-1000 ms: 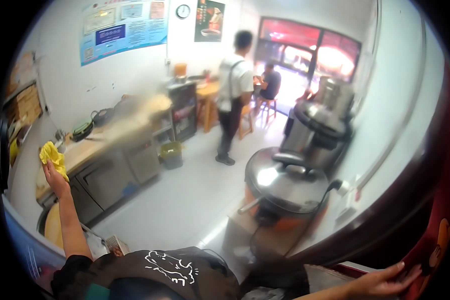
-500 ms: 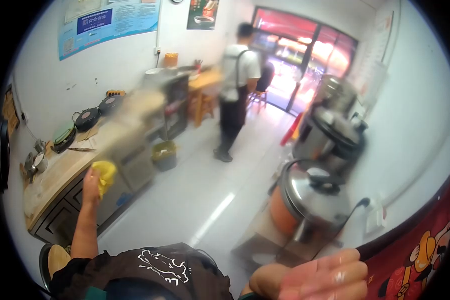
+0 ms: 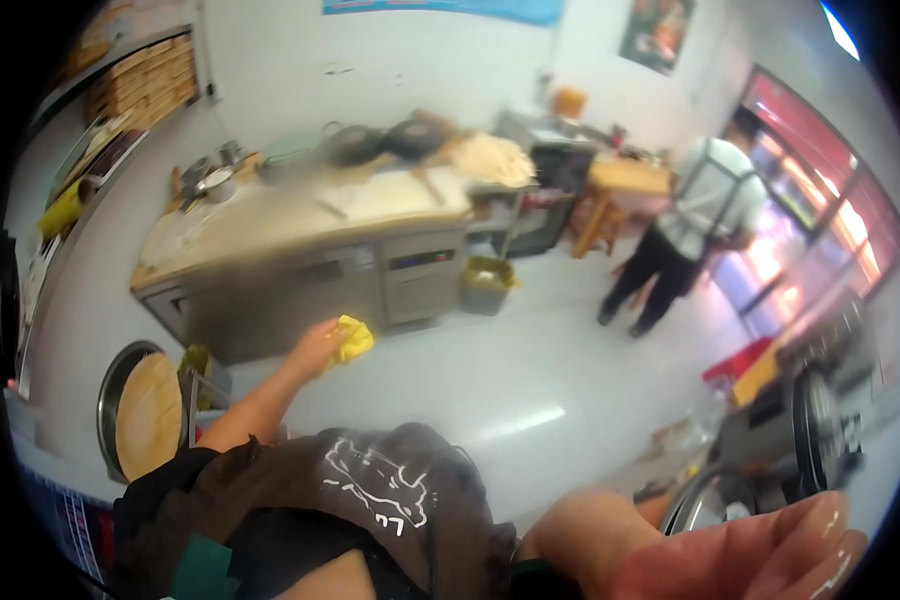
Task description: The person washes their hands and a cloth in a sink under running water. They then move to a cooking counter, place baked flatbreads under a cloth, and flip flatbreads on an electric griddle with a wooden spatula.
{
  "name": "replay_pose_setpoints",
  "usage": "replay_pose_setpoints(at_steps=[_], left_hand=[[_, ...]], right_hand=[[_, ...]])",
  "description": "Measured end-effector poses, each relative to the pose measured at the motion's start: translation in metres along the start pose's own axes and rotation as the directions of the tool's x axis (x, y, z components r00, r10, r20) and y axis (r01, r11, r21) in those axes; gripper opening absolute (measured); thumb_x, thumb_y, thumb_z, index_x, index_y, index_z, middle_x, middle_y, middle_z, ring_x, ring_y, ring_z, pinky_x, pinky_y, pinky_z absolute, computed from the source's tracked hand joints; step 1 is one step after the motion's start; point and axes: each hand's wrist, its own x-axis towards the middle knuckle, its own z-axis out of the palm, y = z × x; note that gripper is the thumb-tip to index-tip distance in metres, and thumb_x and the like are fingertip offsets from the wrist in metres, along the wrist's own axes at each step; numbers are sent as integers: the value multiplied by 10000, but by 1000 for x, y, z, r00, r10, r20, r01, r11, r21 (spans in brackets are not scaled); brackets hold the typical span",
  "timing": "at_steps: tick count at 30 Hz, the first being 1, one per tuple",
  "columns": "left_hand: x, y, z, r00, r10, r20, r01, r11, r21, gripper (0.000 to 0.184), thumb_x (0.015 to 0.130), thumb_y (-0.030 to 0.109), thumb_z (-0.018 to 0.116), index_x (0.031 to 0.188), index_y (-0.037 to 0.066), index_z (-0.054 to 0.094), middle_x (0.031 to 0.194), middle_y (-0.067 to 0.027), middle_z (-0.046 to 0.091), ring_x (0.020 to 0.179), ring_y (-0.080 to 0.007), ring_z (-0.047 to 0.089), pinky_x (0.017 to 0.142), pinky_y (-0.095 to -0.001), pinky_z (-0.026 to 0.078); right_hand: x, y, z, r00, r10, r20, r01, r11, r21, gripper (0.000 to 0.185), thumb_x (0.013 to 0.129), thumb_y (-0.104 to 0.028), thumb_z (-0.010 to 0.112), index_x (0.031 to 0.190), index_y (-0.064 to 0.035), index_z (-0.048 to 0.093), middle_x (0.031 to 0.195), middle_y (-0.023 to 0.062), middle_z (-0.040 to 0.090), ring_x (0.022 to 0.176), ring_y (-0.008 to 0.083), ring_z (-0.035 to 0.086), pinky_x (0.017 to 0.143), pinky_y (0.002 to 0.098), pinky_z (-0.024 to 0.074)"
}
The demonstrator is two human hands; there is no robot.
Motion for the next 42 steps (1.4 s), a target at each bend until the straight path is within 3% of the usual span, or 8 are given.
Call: replay_pose_setpoints(at_steps=[8, 14, 23, 28, 31, 33, 36, 42], left_hand=[[-17, -24, 16, 943, -225, -247, 245, 968, 52, 263, 961, 198, 490, 1118, 13, 592, 984, -76, 658, 845, -173, 617, 769, -313, 489], [-9, -33, 18, 981, -185, 63, 118, 306, -945, 365, 987, 241, 458, 1286, 33, 484, 1247, -158, 587, 1123, -309, 602, 960, -461, 491], [34, 46, 51, 766, 629, 134, 444, -366, -818, 465, 987, 368, 465, 1335, 59, 471, 1161, -96, 606, 1047, -263, 601, 983, -446, 459], [20, 48, -1, 996, -16, -90, -91, -81, -993, 489, 999, 386, 452, 1363, 59, 447, 1298, -76, 565, 1175, -231, 548, 1019, -393, 437], [29, 12, -40, 971, 11, -239, -216, 470, -856, 427, 1004, 317, 450, 1332, 46, 489, 1267, -105, 561, 1173, -252, 544, 1018, -396, 417], [48, -9, -55, 896, 286, -340, -359, 917, -176, 377, 996, 264, 474, 1314, 67, 522, 1231, -104, 574, 1156, -245, 557, 1001, -377, 424], [56, -3, -49, 713, 637, -294, -406, 716, 567, 279, 949, 271, 545, 1140, 92, 642, 1189, -98, 584, 1178, -246, 518, 1064, -358, 346], [61, -15, -127, 579, 131, -805, -425, 890, -161, 358, 929, 251, 603, 1216, 40, 570, 1258, -139, 526, 1228, -273, 469, 1039, -397, 362]], right_hand=[[14, 80, -25, 991, 41, 125, -87, 917, 389, 251, 939, -252, 582, 1067, -39, 617, 911, 38, 617, 782, 170, 516, 731, 319, 376], [-13, 135, -8, 953, 292, -82, -149, 688, 710, 300, 924, -280, 578, 1070, -18, 587, 922, 123, 595, 853, 240, 561, 770, 391, 445], [-270, 264, 134, 200, 185, 962, -450, -855, 258, 794, 981, -614, 244, 1432, 31, 352, 1370, 312, 454, 1137, 407, 563, 960, 493, 458], [-358, 320, 158, 229, 59, 972, -423, -893, 154, 790, 980, -603, 297, 1390, 68, 382, 1340, 292, 491, 1208, 397, 517, 1001, 515, 441], [-361, 310, 184, -224, 295, 929, -516, -844, 144, 727, 964, -584, 390, 1373, 16, 420, 1362, 244, 491, 1227, 375, 508, 1017, 512, 428], [-350, 297, 226, -189, 318, 929, -441, -873, 209, 689, 950, -572, 434, 1379, -32, 423, 1379, 196, 484, 1248, 351, 492, 1034, 504, 414], [-394, 308, 266, -191, 492, 849, -523, -783, 336, 549, 963, -492, 448, 1375, -129, 440, 1357, 103, 504, 1251, 283, 487, 1076, 455, 380], [-358, 330, 333, -263, 656, 708, -632, -671, 387, 551, 1013, -458, 363, 1430, -98, 380, 1420, 93, 459, 1293, 257, 455, 1081, 431, 346]])
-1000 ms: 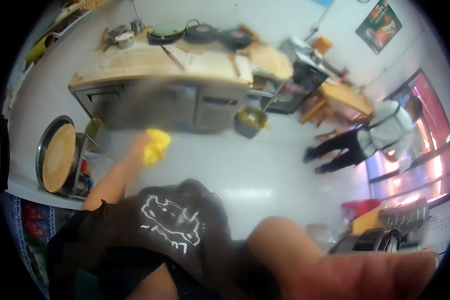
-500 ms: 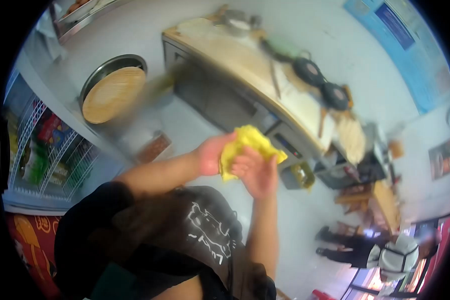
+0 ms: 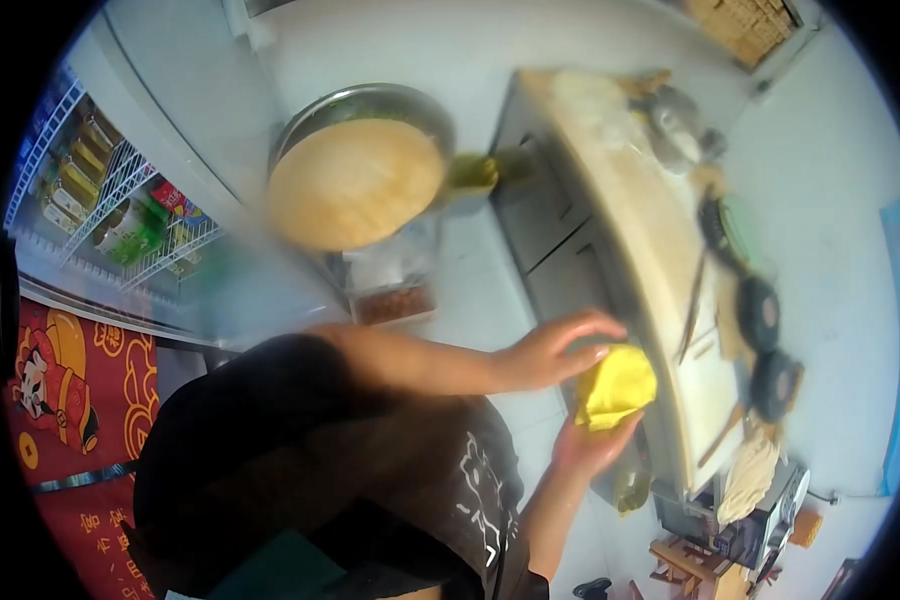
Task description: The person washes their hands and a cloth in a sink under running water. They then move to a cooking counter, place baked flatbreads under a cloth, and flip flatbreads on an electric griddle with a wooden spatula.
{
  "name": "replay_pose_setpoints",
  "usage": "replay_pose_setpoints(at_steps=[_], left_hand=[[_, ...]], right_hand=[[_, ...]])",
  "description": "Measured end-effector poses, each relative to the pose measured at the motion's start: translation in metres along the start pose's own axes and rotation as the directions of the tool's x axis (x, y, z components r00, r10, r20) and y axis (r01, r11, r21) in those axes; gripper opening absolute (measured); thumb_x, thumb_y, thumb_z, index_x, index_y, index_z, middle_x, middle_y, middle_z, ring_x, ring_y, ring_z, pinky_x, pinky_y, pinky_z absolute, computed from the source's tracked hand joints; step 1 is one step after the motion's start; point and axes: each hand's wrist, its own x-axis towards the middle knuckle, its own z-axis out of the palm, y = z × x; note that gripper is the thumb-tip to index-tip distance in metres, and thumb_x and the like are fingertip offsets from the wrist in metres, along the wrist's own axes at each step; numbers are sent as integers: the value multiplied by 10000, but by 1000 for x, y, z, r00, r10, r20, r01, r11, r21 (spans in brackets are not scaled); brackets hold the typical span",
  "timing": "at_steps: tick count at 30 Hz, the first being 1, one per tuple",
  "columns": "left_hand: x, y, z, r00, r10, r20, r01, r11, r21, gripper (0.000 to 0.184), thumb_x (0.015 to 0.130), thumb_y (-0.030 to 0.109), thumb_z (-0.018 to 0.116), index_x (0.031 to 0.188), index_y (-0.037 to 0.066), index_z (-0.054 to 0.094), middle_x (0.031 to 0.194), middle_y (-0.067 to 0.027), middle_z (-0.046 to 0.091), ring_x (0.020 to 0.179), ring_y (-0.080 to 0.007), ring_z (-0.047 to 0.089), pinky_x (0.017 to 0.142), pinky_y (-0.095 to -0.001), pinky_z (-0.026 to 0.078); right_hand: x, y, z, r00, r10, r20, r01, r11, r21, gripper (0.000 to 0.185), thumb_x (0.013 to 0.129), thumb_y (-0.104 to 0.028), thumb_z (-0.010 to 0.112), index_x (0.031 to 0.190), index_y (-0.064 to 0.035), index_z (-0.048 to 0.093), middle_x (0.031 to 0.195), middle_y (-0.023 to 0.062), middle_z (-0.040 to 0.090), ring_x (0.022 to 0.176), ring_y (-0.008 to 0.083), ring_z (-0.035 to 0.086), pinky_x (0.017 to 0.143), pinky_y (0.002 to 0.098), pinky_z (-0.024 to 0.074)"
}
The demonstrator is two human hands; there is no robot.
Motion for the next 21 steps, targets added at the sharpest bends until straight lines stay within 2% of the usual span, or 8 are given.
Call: replay_pose_setpoints(at_steps=[1, 3, 4, 6, 8, 12, 16, 21], left_hand=[[5, -16, -2, 997, 75, -20, -70, 983, 172, 463, 955, 281, 572, 1347, 62, 457, 1317, -138, 489, 1267, -243, 444, 1043, -373, 364], [10, -38, 11, 943, -333, -14, 309, 889, -337, 510, 950, 285, 592, 1377, 76, 406, 1290, -78, 491, 1240, -201, 455, 1037, -357, 379], [14, -47, 15, 863, -501, 63, 446, 698, -560, 536, 948, 287, 601, 1392, 83, 380, 1276, -48, 492, 1227, -180, 461, 1035, -348, 387], [34, -65, 5, 818, -575, -11, 455, 658, -600, 428, 955, 273, 577, 1327, 108, 445, 1233, -30, 526, 1114, -125, 503, 943, -326, 425], [56, -61, -14, 732, -676, -82, 546, 655, -522, 330, 954, 224, 564, 1259, 103, 527, 1145, -29, 588, 1045, -125, 542, 913, -305, 442], [91, -65, -41, 934, -355, 35, 339, 913, 227, 409, 938, 125, 559, 1333, 57, 477, 1119, -96, 642, 984, -185, 626, 819, -329, 499], [129, -55, -89, 906, -401, 133, 206, 694, 690, 548, 943, 187, 574, 1409, 104, 298, 1120, -184, 637, 936, -349, 657, 790, -403, 520], [216, -46, -242, 882, -307, -358, 458, 379, 804, 396, 877, 234, 616, 1214, 95, 462, 1015, -162, 652, 918, -306, 650, 768, -405, 499]], right_hand=[[8, 4, 3, 1000, -14, 21, 18, 980, -198, 581, 1014, -471, 348, 1452, -89, 338, 1448, 104, 424, 1330, 259, 410, 1106, 427, 308], [30, 18, 2, 986, 23, 167, 99, 720, -686, 654, 1021, -489, 308, 1497, -49, 219, 1507, 139, 333, 1419, 269, 271, 1162, 417, 204], [39, 26, -1, 907, 39, 419, 382, 345, -858, 627, 1030, -446, 288, 1492, -27, 222, 1515, 160, 321, 1437, 311, 222, 1179, 449, 129], [63, 13, 0, 664, 281, 692, 747, -275, -605, 575, 1031, -391, 277, 1445, 6, 325, 1497, 187, 339, 1437, 352, 206, 1181, 481, 53], [84, -1, 14, 595, 398, 698, 798, -184, -574, 548, 1021, -374, 266, 1363, 12, 454, 1468, 197, 370, 1442, 372, 183, 1176, 505, -8], [117, -13, 19, 565, 435, 701, 793, -52, -607, 410, 978, -220, 428, 1302, 17, 513, 1432, 212, 405, 1381, 375, 284, 1146, 489, 167], [157, -10, 12, 592, 415, 691, 727, 94, -680, 372, 864, -63, 560, 1231, -11, 580, 1351, 204, 499, 1251, 392, 451, 1058, 453, 352], [199, 3, -55, 757, 457, 467, 523, 5, -852, 278, 973, -173, 508, 1120, 23, 639, 996, 203, 675, 896, 314, 665, 815, 368, 508]])
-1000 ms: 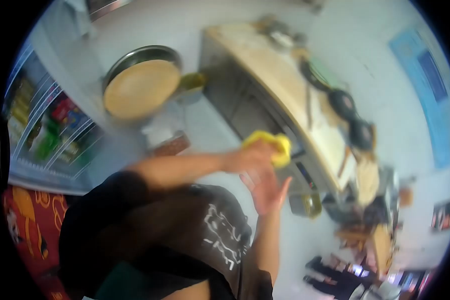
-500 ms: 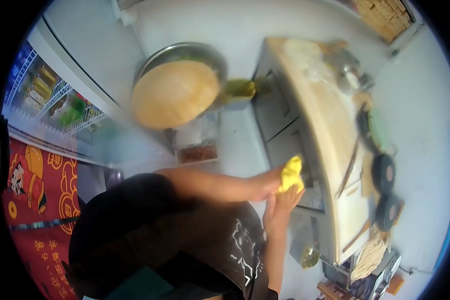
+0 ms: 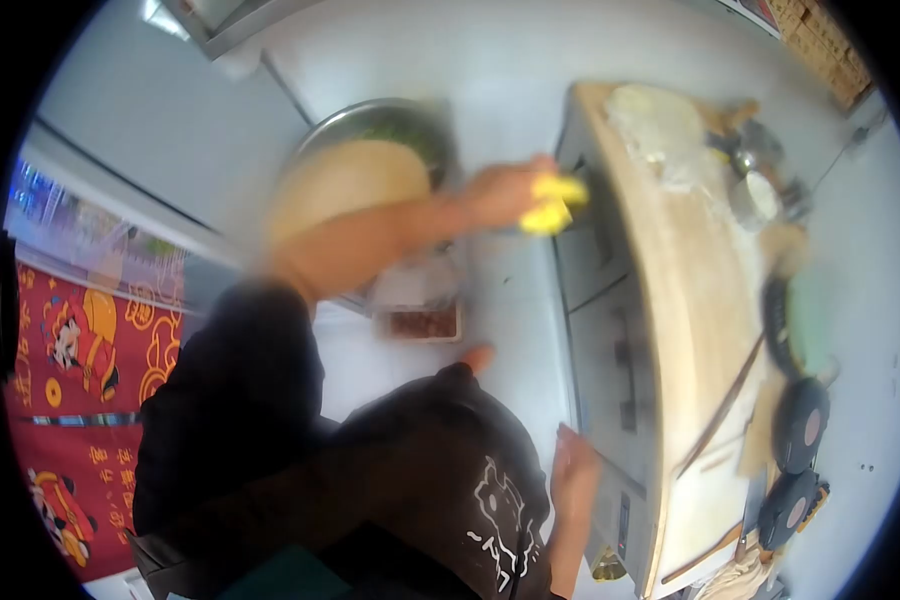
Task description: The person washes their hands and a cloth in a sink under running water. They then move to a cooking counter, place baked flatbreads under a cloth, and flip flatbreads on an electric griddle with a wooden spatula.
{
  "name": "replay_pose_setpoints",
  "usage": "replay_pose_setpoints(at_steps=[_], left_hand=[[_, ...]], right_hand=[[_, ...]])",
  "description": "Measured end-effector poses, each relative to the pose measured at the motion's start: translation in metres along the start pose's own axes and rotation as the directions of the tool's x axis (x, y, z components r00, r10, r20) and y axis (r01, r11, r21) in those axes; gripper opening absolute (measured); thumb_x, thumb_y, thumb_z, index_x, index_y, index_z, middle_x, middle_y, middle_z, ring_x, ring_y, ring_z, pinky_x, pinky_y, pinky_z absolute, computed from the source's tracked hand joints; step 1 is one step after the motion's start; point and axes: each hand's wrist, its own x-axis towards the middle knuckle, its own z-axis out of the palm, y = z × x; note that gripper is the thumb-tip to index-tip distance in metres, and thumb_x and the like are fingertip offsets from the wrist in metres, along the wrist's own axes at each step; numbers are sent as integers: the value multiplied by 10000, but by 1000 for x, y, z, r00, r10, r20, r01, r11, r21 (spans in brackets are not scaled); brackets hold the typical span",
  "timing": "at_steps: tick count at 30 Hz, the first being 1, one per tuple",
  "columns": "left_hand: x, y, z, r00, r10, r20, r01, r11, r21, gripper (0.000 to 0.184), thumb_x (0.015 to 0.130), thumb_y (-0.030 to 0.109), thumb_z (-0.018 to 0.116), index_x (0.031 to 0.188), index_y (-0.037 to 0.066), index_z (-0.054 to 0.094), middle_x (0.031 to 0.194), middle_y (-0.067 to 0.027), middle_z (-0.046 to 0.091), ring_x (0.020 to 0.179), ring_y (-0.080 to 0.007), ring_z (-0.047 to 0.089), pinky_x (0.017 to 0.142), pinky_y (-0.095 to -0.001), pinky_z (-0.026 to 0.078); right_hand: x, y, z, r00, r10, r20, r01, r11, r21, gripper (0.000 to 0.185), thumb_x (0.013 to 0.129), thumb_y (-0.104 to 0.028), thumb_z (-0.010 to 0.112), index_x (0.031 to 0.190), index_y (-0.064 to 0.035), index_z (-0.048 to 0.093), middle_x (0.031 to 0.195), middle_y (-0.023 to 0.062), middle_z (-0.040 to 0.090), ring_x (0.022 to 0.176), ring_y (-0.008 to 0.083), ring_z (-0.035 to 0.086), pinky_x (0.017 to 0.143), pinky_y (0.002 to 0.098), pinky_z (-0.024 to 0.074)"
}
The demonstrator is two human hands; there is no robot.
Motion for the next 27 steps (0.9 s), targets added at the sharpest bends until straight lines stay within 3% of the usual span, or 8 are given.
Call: replay_pose_setpoints(at_steps=[6, 10, 17, 18, 19, 20, 22, 27], left_hand=[[130, -144, -121, 950, -44, -309, 164, 912, 376, 377, 831, 138, 580, 1202, 108, 518, 1169, -190, 588, 1064, -388, 580, 892, -462, 474], [166, -262, -167, 904, 270, -332, 49, 706, 707, 355, 821, 150, 652, 1157, 73, 567, 1151, -161, 618, 1111, -349, 577, 905, -441, 475], [201, -447, -211, 962, -270, 51, 273, 960, -59, 509, 877, 380, 564, 1282, 71, 565, 1277, -159, 595, 1195, -337, 549, 988, -555, 383], [222, -458, -220, 936, -325, 139, 327, 945, 10, 538, 885, 412, 551, 1300, 71, 565, 1295, -159, 592, 1207, -335, 545, 1000, -571, 370], [267, -465, -214, 894, -382, 236, 229, 841, 491, 535, 883, 414, 550, 1293, 70, 570, 1299, -156, 588, 1220, -336, 532, 992, -624, 344], [300, -459, -202, 844, -463, 272, 25, 541, 841, 532, 882, 416, 550, 1285, 69, 574, 1304, -153, 584, 1234, -336, 520, 983, -676, 319], [278, -336, -151, 930, -243, 275, -47, 665, 746, 508, 893, 442, 559, 1235, 69, 606, 1285, -151, 597, 1208, -313, 550, 1053, -532, 342], [203, -107, 19, 950, 128, 284, -296, 655, 695, 415, 874, 396, 618, 1244, 209, 590, 1374, -33, 515, 1327, -223, 399, 1065, -684, 148]], right_hand=[[-14, 68, 34, 962, 272, -18, -273, 960, -69, 237, 941, -173, 577, 1083, -8, 671, 917, 185, 697, 770, 283, 685, 717, 353, 529], [-15, 83, 47, 943, 330, -35, -332, 939, -90, 226, 928, -186, 578, 1057, -38, 690, 977, 192, 691, 837, 331, 673, 753, 388, 529], [1, 59, 29, 839, 541, -55, -543, 830, -126, 272, 938, -261, 533, 1065, -68, 678, 1030, 154, 685, 931, 362, 636, 821, 422, 513], [-8, 68, 36, 826, 554, -102, -563, 820, -107, 267, 940, -262, 537, 1067, -74, 677, 1023, 153, 687, 923, 356, 641, 821, 425, 514], [-17, 69, 36, 810, 574, -117, -585, 805, -104, 266, 940, -261, 538, 1070, -76, 677, 1021, 153, 688, 924, 356, 642, 822, 425, 513], [-22, 71, 34, 798, 588, -130, -601, 793, -101, 264, 940, -260, 539, 1072, -78, 677, 1020, 154, 688, 925, 356, 643, 823, 425, 513], [-39, 70, 29, 763, 627, -157, -642, 764, -65, 261, 935, -257, 545, 1075, -84, 681, 1021, 155, 689, 930, 352, 646, 825, 420, 514], [-112, 93, 27, 650, 700, -298, -728, 685, 20, 249, 920, -242, 566, 1055, -73, 690, 1013, 160, 690, 917, 352, 651, 810, 410, 518]])
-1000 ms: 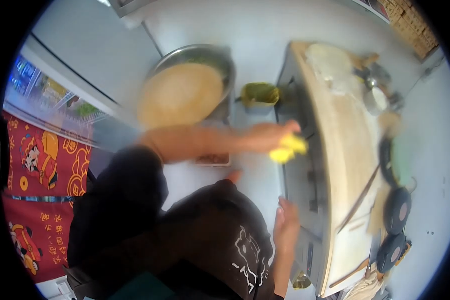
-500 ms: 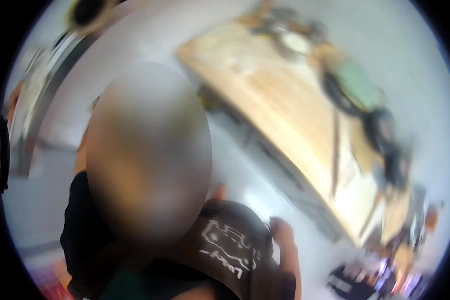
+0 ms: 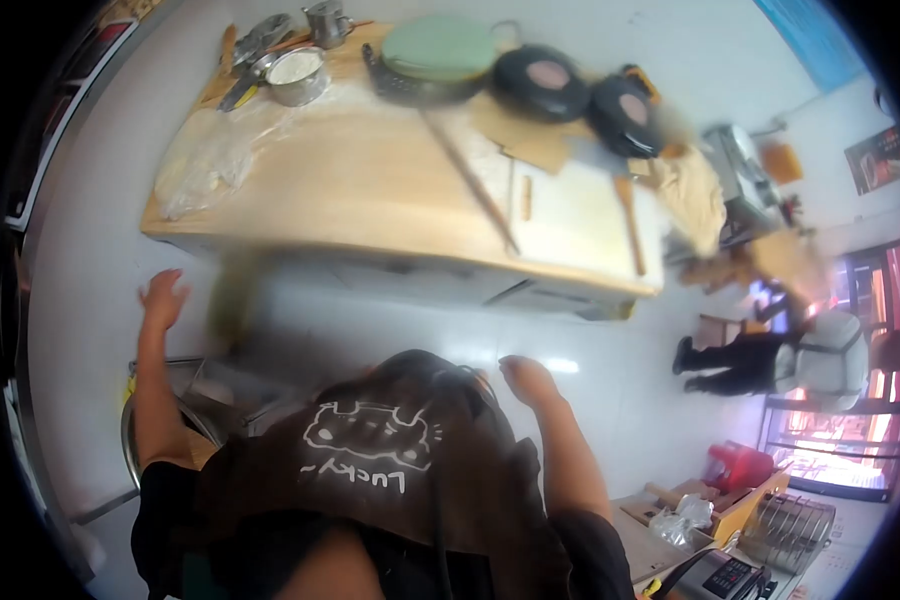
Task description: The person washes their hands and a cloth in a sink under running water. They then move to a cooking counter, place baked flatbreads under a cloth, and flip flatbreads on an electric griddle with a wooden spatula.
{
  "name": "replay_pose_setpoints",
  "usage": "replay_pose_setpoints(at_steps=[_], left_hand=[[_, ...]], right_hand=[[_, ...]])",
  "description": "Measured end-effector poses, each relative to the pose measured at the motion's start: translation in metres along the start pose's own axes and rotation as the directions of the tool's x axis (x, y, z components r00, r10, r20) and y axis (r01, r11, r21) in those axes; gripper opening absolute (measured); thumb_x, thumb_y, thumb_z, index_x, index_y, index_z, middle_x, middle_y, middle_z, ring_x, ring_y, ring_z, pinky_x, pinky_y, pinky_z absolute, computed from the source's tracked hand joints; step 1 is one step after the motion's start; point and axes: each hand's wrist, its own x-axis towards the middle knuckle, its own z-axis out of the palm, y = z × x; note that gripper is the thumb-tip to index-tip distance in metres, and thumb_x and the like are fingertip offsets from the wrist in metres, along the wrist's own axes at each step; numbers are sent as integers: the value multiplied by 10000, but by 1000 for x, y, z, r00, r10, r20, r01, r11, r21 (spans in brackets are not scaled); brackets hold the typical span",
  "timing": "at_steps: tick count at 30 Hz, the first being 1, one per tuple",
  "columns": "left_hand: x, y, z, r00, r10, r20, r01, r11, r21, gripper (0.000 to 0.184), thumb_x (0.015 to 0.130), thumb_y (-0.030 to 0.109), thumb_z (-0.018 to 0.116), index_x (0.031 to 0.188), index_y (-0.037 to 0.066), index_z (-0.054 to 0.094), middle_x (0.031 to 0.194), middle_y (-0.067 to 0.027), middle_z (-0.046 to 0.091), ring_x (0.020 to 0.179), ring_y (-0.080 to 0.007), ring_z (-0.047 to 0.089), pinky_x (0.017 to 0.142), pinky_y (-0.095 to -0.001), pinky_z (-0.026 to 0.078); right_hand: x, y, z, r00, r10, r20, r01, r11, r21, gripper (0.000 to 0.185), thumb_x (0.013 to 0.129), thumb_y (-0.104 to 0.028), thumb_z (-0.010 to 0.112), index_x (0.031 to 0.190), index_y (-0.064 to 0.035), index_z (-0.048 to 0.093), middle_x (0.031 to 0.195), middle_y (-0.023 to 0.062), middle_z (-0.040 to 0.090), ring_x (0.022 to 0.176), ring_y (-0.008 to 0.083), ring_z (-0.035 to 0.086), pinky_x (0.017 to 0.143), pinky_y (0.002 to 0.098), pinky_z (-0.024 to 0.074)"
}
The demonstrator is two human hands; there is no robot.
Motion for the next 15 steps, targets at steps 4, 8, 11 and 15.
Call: replay_pose_setpoints(at_steps=[4, 8, 11, 15], left_hand=[[-10, 200, -2, 935, 352, -36, -353, 926, -136, 452, 871, 390, 629, 1269, 181, 590, 1385, -133, 494, 1328, -300, 398, 1102, -609, 163], [-43, 370, 2, 833, 526, -174, -552, 757, -351, 418, 859, 360, 646, 1232, 172, 620, 1371, -138, 501, 1312, -298, 409, 1111, -584, 176], [-63, 470, 9, 727, 633, -267, -684, 635, -358, 385, 849, 313, 656, 1203, 164, 636, 1347, -127, 513, 1295, -290, 419, 1115, -574, 178], [-95, 558, -13, 658, 701, -276, -746, 557, -365, 358, 840, 276, 662, 1175, 151, 648, 1286, -112, 539, 1265, -277, 438, 1119, -565, 168]], right_hand=[[-24, 66, -27, 980, 82, -179, -78, 996, 31, 238, 913, -224, 580, 1038, -57, 694, 993, 180, 687, 898, 356, 657, 790, 407, 522], [-19, 151, -77, 888, 66, -455, -84, 996, -20, 233, 910, -200, 589, 1054, -42, 682, 1007, 189, 676, 901, 363, 651, 804, 413, 516], [-13, 168, -136, 856, 137, -499, -180, 983, -39, 260, 907, -197, 590, 1110, -44, 647, 1061, 186, 646, 957, 360, 625, 834, 415, 505], [17, 211, -173, 821, 86, -565, -191, 973, -129, 323, 902, -213, 597, 1172, -37, 592, 1122, 195, 594, 1032, 375, 578, 870, 435, 490]])
